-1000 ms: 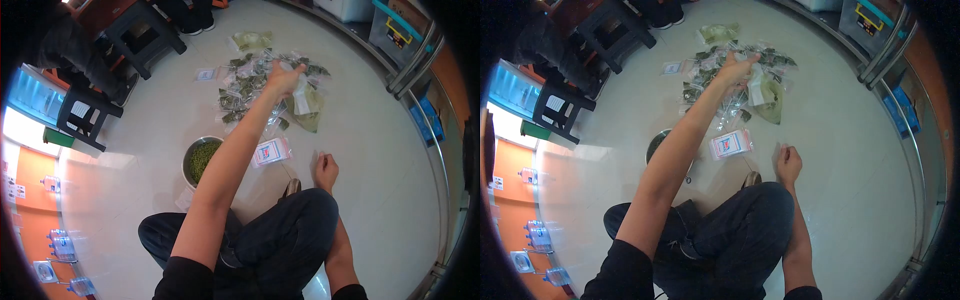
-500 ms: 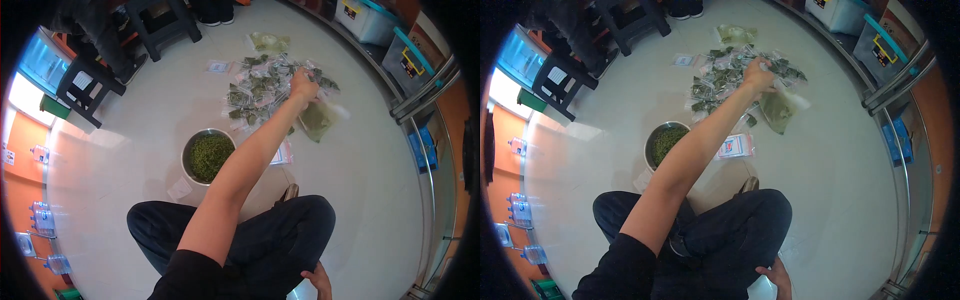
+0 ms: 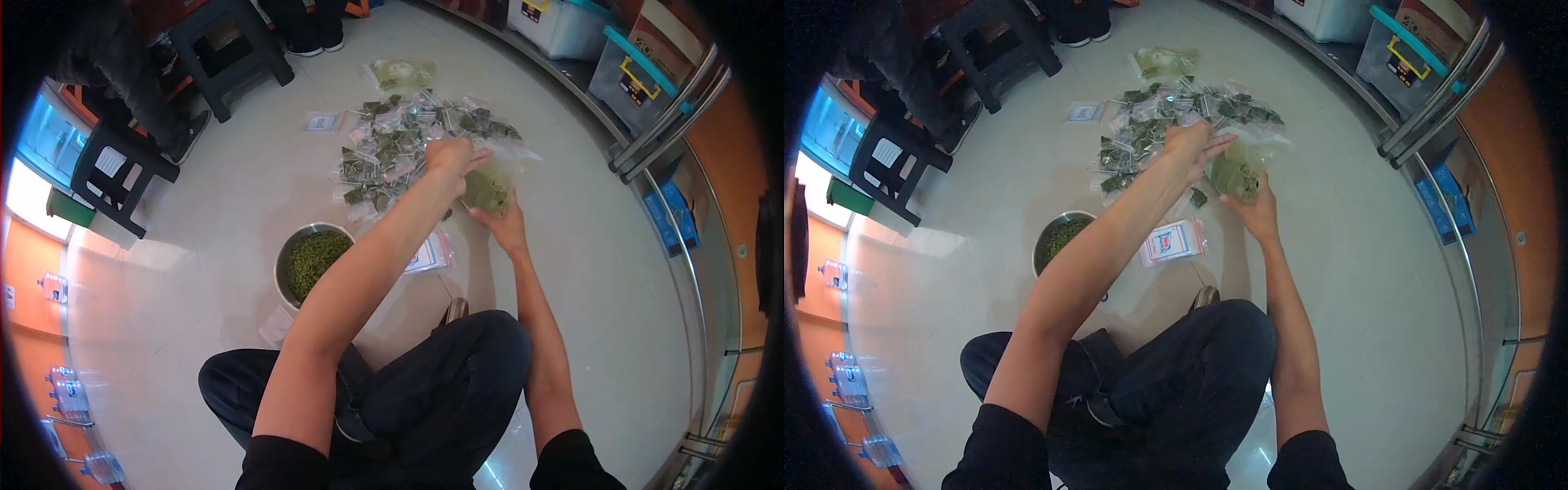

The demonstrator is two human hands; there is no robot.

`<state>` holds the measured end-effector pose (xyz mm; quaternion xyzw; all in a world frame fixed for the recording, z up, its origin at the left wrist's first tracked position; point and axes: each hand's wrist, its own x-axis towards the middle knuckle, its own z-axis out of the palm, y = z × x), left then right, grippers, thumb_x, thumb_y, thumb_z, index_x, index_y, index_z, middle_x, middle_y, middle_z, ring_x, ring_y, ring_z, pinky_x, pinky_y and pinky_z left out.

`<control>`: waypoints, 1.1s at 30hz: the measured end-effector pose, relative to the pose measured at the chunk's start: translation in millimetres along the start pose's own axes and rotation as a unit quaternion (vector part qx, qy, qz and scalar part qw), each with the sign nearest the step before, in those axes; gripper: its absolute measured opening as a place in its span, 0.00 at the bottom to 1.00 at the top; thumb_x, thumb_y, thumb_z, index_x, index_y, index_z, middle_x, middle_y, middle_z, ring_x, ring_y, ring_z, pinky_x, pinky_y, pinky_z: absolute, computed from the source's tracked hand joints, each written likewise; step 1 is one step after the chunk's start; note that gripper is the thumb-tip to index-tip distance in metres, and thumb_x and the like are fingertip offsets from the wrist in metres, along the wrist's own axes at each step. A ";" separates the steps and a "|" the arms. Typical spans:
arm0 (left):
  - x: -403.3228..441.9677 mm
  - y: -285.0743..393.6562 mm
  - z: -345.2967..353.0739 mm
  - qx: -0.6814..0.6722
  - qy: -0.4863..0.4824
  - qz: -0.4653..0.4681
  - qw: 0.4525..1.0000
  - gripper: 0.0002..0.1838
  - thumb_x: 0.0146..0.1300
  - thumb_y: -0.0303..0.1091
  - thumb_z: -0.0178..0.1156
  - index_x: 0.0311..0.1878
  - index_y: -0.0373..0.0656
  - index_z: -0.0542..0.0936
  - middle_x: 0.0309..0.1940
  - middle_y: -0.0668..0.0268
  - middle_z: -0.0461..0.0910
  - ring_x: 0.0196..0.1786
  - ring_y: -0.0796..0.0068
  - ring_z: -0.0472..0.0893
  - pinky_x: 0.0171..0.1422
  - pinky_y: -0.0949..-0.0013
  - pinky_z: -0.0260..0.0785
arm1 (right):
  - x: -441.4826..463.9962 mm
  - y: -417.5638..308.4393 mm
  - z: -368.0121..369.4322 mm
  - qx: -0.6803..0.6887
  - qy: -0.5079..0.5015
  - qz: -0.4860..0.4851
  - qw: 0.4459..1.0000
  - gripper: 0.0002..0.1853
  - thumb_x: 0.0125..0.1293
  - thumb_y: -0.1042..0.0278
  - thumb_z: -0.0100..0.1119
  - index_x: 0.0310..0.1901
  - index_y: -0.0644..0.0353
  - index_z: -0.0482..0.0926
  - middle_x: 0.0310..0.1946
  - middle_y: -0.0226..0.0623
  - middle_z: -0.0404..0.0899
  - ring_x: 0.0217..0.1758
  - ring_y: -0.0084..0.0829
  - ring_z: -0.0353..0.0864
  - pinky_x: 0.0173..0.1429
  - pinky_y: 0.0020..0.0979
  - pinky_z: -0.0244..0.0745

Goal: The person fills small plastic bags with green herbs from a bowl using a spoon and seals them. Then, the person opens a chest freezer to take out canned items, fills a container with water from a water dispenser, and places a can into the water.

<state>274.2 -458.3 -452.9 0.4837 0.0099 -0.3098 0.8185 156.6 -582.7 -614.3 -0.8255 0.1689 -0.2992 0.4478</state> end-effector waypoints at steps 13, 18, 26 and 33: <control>-45.1 -12.6 -9.4 0.142 -0.169 -0.026 0.975 0.22 0.76 0.37 0.56 0.62 0.31 0.66 0.58 0.46 0.75 0.54 0.53 0.85 0.62 0.59 0.79 | -82.1 -34.4 -110.1 -0.080 0.011 0.096 0.992 0.18 0.72 0.58 0.64 0.50 0.69 0.83 0.35 0.46 0.87 0.38 0.29 0.83 0.47 0.33 0.77; -58.7 -25.2 -31.0 0.284 -0.195 0.029 0.938 0.29 0.75 0.49 0.59 0.65 0.35 0.68 0.54 0.48 0.78 0.52 0.59 0.85 0.57 0.64 0.78 | -127.2 -32.0 -119.7 -0.077 0.107 0.109 0.985 0.19 0.73 0.57 0.62 0.48 0.69 0.84 0.35 0.45 0.87 0.39 0.29 0.83 0.48 0.34 0.77; -79.2 -52.3 -76.4 0.438 -0.158 0.016 0.885 0.32 0.70 0.50 0.64 0.68 0.38 0.70 0.62 0.51 0.76 0.62 0.60 0.80 0.61 0.65 0.76 | -126.7 -33.8 -117.4 -0.042 0.019 0.066 0.997 0.32 0.70 0.59 0.67 0.69 0.66 0.71 0.71 0.51 0.70 0.73 0.38 0.70 0.73 0.36 0.65; -51.4 -114.0 -70.1 0.463 -0.302 0.320 0.769 0.44 0.49 0.36 0.78 0.71 0.44 0.70 0.72 0.51 0.66 0.73 0.53 0.69 0.72 0.56 0.66 | -130.4 -38.3 -129.9 -0.040 -0.063 0.048 0.996 0.39 0.60 0.67 0.74 0.72 0.65 0.69 0.64 0.45 0.79 0.64 0.34 0.79 0.67 0.33 0.71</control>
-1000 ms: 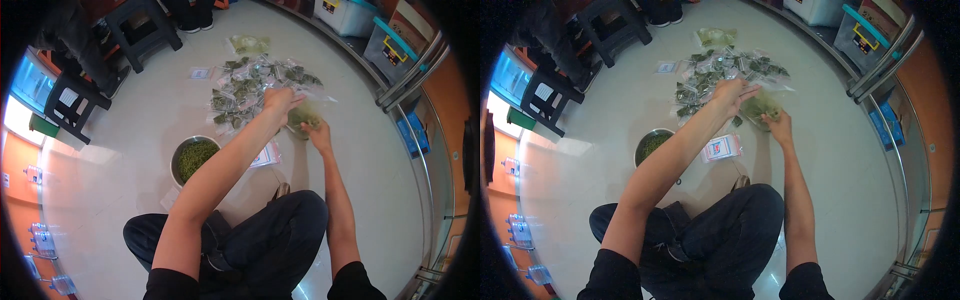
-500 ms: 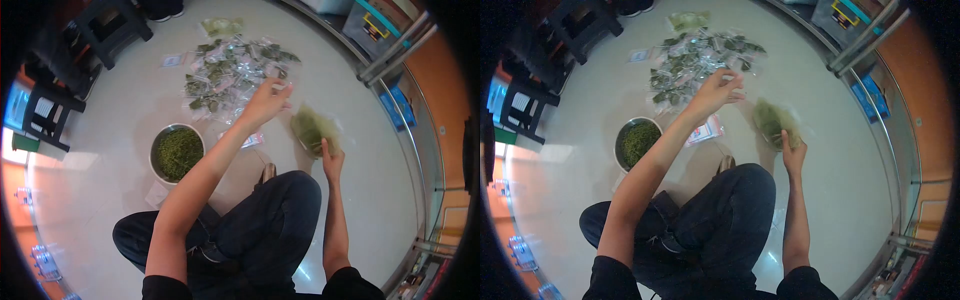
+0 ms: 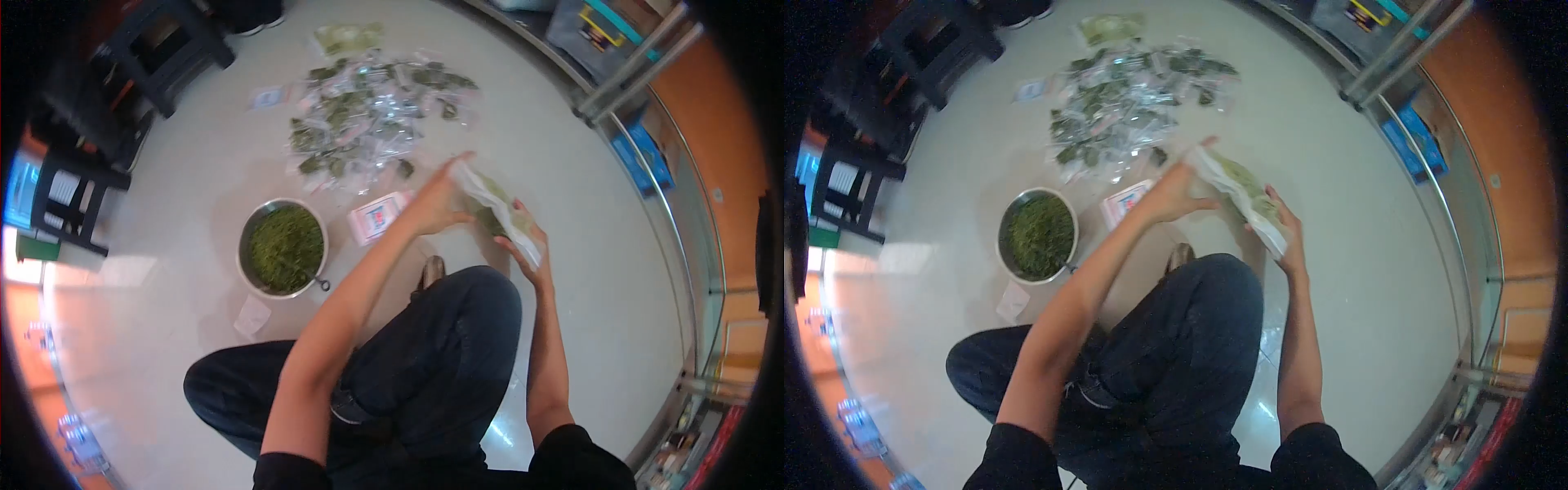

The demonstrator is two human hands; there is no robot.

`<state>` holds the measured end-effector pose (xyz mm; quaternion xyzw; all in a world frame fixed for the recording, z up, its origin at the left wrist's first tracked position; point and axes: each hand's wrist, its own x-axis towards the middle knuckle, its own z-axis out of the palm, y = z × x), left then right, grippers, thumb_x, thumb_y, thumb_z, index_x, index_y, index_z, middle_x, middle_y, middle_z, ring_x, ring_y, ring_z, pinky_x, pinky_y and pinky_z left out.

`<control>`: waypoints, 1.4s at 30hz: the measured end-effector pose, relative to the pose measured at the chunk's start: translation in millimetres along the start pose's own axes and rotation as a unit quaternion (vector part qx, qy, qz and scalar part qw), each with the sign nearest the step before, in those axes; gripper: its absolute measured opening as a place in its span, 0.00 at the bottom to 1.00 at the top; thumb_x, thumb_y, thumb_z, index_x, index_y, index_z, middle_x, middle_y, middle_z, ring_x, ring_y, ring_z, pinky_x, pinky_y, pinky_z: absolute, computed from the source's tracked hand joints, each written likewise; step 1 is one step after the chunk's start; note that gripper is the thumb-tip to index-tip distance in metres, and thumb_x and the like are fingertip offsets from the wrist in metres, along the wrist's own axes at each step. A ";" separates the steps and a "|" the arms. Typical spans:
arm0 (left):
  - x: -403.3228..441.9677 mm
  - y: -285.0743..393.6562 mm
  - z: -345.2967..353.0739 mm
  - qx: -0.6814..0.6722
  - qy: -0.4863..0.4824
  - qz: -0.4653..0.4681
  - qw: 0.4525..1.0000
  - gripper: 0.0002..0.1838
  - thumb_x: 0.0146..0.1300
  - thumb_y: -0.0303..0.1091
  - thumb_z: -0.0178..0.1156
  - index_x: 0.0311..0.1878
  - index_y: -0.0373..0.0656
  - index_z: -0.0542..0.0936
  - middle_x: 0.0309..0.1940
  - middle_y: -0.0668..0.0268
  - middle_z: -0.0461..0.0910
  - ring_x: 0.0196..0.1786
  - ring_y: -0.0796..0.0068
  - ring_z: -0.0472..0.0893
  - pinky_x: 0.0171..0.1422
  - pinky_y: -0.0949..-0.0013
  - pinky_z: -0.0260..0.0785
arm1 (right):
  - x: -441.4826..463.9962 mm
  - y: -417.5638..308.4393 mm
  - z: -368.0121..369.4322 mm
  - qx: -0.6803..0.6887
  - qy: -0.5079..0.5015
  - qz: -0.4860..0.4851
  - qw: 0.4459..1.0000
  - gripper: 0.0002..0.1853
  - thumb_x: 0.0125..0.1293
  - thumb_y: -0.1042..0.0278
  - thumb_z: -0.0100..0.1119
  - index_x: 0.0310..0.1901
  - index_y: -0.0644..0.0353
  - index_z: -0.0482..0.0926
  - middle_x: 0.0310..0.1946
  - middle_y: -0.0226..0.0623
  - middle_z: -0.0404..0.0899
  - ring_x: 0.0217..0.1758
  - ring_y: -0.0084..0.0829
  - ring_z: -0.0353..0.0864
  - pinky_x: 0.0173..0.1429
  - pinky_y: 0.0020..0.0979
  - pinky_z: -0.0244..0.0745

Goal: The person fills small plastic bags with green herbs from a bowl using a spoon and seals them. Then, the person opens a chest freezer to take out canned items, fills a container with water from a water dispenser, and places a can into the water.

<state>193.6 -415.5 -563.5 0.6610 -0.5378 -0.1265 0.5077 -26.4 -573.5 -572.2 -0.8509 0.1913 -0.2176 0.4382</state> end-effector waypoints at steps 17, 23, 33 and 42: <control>53.5 12.3 28.5 -0.160 0.099 -0.210 0.959 0.16 0.68 0.34 0.66 0.51 0.33 0.77 0.50 0.55 0.85 0.52 0.67 0.83 0.58 0.64 0.74 | 13.8 66.5 -29.3 0.182 0.014 0.165 0.969 0.15 0.70 0.66 0.66 0.52 0.68 0.84 0.46 0.36 0.87 0.51 0.25 0.82 0.61 0.29 0.73; 69.1 -33.0 51.4 -0.254 0.055 -0.107 0.960 0.14 0.53 0.18 0.67 0.44 0.39 0.79 0.60 0.56 0.80 0.57 0.64 0.81 0.64 0.64 0.71 | 24.3 57.7 -14.2 0.243 0.075 0.106 0.961 0.13 0.73 0.75 0.56 0.55 0.67 0.84 0.54 0.37 0.85 0.57 0.27 0.80 0.65 0.29 0.71; 41.0 -65.1 81.0 -0.057 0.037 -0.117 0.991 0.30 0.48 0.12 0.51 0.55 0.46 0.80 0.67 0.54 0.73 0.68 0.52 0.73 0.72 0.59 0.65 | 34.1 106.0 -20.8 0.159 0.054 0.094 0.981 0.19 0.69 0.83 0.49 0.55 0.62 0.86 0.67 0.43 0.76 0.69 0.36 0.74 0.74 0.34 0.64; 53.3 -49.5 61.6 -0.123 0.116 -0.159 0.973 0.38 0.61 0.17 0.54 0.75 0.50 0.62 0.69 0.48 0.68 0.71 0.53 0.71 0.73 0.57 0.65 | 21.4 83.6 -48.5 0.318 0.015 0.170 0.933 0.29 0.67 0.77 0.58 0.71 0.66 0.70 0.72 0.43 0.68 0.76 0.35 0.65 0.78 0.37 0.57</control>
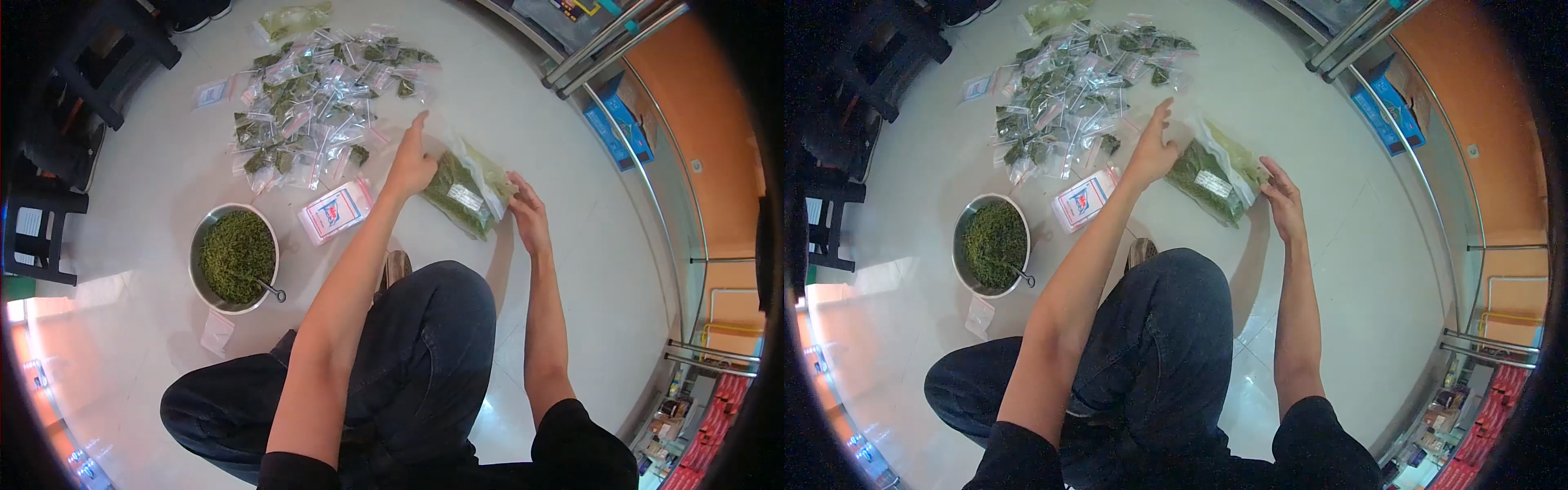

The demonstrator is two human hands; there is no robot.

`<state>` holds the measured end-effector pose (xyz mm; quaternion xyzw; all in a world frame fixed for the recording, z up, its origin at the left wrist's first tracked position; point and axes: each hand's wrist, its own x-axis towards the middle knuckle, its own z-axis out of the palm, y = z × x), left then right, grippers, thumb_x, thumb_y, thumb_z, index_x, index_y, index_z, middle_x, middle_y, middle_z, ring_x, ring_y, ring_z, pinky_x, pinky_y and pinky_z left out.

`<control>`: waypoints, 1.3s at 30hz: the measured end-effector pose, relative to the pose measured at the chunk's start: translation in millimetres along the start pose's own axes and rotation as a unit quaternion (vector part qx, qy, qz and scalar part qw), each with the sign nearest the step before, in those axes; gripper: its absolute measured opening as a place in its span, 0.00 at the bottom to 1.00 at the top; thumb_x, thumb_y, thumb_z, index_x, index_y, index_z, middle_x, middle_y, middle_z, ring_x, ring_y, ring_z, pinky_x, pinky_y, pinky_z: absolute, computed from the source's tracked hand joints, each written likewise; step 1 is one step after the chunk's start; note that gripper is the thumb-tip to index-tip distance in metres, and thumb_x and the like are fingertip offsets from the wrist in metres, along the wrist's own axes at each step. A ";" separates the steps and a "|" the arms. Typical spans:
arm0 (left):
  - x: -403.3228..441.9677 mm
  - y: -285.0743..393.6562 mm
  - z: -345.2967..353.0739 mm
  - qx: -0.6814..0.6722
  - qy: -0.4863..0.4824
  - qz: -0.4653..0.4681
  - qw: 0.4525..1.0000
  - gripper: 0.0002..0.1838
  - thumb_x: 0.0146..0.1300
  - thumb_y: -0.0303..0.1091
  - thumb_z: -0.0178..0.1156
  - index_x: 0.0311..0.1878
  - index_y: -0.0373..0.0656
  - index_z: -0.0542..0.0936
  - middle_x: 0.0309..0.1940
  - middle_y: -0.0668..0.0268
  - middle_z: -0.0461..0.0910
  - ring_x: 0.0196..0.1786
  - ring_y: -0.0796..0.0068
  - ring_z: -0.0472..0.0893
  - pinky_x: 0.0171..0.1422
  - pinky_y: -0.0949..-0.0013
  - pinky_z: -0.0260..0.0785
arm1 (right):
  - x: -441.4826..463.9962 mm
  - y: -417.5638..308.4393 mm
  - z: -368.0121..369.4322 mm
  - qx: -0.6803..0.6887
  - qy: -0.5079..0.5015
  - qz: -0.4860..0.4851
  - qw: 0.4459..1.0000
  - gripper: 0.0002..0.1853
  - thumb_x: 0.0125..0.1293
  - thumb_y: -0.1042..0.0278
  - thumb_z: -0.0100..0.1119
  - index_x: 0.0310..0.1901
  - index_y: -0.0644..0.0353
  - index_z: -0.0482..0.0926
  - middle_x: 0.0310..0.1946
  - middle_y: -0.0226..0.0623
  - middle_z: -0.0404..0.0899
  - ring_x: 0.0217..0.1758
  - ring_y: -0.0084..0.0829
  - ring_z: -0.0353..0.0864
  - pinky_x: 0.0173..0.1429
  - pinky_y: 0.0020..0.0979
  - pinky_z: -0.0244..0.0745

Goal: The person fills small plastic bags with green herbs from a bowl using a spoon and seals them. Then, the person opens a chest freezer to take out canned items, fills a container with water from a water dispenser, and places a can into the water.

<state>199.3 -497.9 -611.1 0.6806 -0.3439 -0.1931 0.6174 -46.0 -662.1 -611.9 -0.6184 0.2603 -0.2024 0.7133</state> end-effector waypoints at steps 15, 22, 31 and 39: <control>-270.9 154.1 -329.6 0.320 0.291 -0.047 0.900 0.14 0.68 0.29 0.64 0.53 0.36 0.79 0.43 0.53 0.84 0.47 0.58 0.85 0.52 0.61 0.78 | -9.5 -73.5 45.6 -0.336 0.222 -0.254 0.879 0.23 0.76 0.67 0.57 0.68 0.66 0.71 0.68 0.40 0.73 0.71 0.34 0.70 0.74 0.36 0.66; -327.3 28.6 -365.0 0.486 -0.075 -0.469 0.734 0.35 0.51 0.58 0.75 0.54 0.39 0.84 0.59 0.50 0.81 0.61 0.48 0.81 0.63 0.53 0.76 | -62.4 -240.7 286.9 -0.235 0.006 -0.453 0.860 0.13 0.77 0.69 0.55 0.54 0.67 0.82 0.61 0.40 0.79 0.61 0.30 0.79 0.67 0.32 0.71; -322.3 -31.4 -343.0 0.466 0.002 -0.432 0.772 0.19 0.59 0.38 0.68 0.51 0.40 0.86 0.52 0.50 0.85 0.58 0.51 0.84 0.61 0.56 0.78 | -61.9 -164.3 412.5 -0.457 -0.186 -0.241 0.836 0.15 0.65 0.56 0.67 0.40 0.62 0.86 0.35 0.44 0.87 0.40 0.35 0.87 0.45 0.36 0.79; -318.0 -14.0 -351.9 0.440 -0.002 -0.440 0.782 0.12 0.56 0.27 0.60 0.40 0.28 0.84 0.36 0.42 0.86 0.41 0.51 0.88 0.50 0.56 0.82 | 80.7 17.9 295.3 -0.711 -0.163 0.008 0.684 0.31 0.54 0.45 0.71 0.46 0.70 0.84 0.50 0.60 0.83 0.56 0.55 0.83 0.62 0.45 0.78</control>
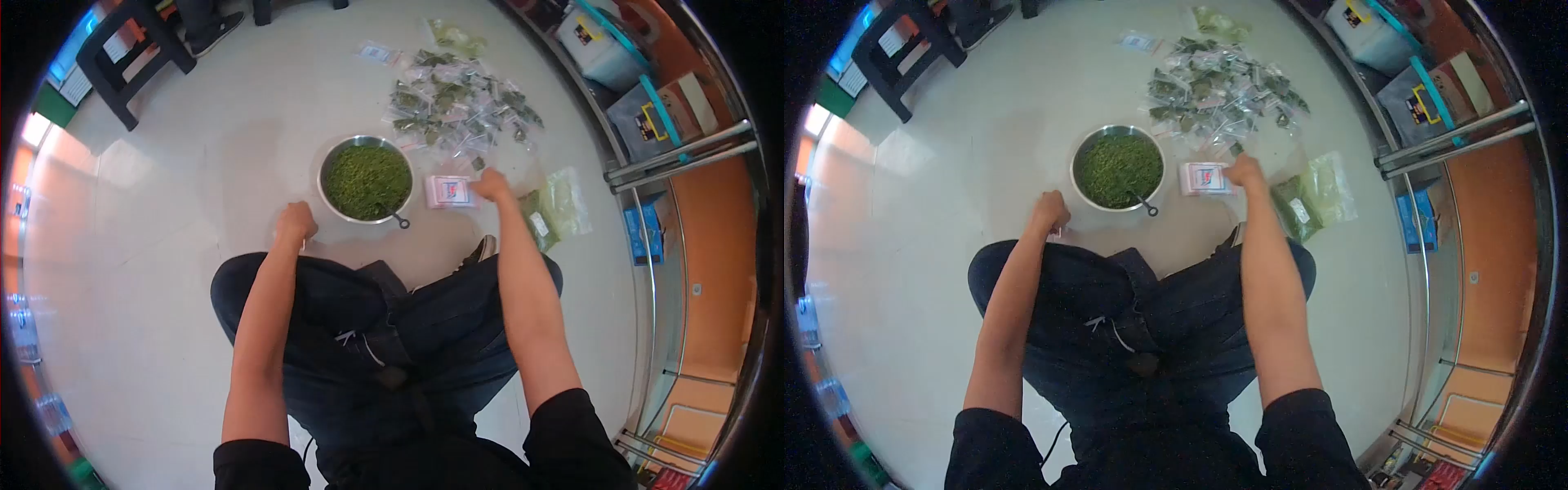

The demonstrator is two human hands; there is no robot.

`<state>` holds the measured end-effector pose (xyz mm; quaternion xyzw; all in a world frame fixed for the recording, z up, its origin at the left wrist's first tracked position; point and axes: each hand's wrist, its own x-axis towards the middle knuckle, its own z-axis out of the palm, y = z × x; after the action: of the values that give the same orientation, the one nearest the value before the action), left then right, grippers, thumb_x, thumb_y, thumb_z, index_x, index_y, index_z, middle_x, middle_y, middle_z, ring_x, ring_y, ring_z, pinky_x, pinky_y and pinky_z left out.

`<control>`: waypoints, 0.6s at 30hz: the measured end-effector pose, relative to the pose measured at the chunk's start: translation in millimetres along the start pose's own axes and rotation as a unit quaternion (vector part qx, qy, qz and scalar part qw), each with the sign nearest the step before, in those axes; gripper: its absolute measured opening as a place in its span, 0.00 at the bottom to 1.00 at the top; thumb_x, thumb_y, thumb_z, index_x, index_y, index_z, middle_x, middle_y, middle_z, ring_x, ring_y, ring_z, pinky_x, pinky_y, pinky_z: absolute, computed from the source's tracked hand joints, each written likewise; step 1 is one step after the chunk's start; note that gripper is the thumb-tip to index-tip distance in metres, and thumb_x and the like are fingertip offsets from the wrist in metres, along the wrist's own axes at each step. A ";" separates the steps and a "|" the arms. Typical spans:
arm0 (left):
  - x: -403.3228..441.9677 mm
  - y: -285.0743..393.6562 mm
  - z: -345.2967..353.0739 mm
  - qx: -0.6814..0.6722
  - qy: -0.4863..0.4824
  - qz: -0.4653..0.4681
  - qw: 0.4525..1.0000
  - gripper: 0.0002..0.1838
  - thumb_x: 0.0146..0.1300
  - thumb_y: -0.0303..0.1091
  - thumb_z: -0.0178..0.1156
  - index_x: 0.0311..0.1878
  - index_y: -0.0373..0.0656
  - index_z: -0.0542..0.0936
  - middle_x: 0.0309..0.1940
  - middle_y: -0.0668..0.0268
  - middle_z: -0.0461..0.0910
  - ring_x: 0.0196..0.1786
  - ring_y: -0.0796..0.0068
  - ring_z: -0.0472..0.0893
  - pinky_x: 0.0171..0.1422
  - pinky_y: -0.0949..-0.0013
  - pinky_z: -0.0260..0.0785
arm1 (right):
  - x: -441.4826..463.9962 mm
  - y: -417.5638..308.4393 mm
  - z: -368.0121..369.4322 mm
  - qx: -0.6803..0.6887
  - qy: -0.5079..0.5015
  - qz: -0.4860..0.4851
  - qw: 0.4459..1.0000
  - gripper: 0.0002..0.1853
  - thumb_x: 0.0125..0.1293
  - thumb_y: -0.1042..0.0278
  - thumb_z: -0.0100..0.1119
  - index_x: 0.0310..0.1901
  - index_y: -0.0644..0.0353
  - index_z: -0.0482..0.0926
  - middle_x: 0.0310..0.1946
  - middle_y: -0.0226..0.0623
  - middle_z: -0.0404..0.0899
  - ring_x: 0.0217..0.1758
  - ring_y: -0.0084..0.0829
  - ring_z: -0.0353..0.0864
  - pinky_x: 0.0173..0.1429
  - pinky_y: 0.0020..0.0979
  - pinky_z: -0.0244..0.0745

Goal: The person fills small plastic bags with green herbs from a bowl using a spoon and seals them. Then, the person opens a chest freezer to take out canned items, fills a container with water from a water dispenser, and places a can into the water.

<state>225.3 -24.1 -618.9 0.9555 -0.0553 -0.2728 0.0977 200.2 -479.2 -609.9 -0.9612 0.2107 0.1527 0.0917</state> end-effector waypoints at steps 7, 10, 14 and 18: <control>-4.5 -7.9 -28.7 -0.081 0.041 -0.059 0.994 0.12 0.54 0.29 0.65 0.38 0.31 0.84 0.37 0.47 0.87 0.42 0.55 0.88 0.47 0.59 0.82 | -52.7 -82.3 -39.0 0.082 0.182 -0.163 0.966 0.25 0.61 0.51 0.69 0.49 0.66 0.83 0.48 0.54 0.83 0.55 0.52 0.82 0.59 0.47 0.76; -40.0 -16.3 -65.3 -0.284 0.122 -0.012 0.951 0.09 0.53 0.28 0.67 0.36 0.32 0.83 0.33 0.52 0.87 0.37 0.66 0.88 0.42 0.65 0.80 | -120.2 -140.0 -111.8 0.297 0.223 -0.283 0.884 0.15 0.64 0.61 0.69 0.45 0.63 0.82 0.41 0.45 0.84 0.43 0.42 0.85 0.49 0.42 0.80; -103.3 16.4 -96.0 -0.607 0.126 0.171 0.766 0.02 0.60 0.23 0.63 0.36 0.37 0.81 0.34 0.62 0.86 0.39 0.76 0.85 0.51 0.68 0.78 | -186.2 -196.3 -111.2 0.370 0.072 -0.427 0.822 0.15 0.63 0.65 0.71 0.45 0.67 0.81 0.37 0.43 0.83 0.36 0.33 0.84 0.40 0.32 0.79; -120.7 69.6 -90.5 -0.713 0.090 0.223 0.658 0.05 0.61 0.22 0.66 0.40 0.38 0.83 0.36 0.64 0.86 0.41 0.76 0.84 0.54 0.70 0.75 | -209.2 -218.5 -98.2 0.352 0.060 -0.420 0.834 0.18 0.63 0.68 0.70 0.51 0.68 0.81 0.38 0.45 0.83 0.36 0.36 0.84 0.41 0.33 0.79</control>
<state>167.9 -58.6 -466.9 0.5716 -0.0456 -0.1112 0.8117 139.0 -228.5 -424.0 -0.8671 -0.1691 -0.0427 0.4665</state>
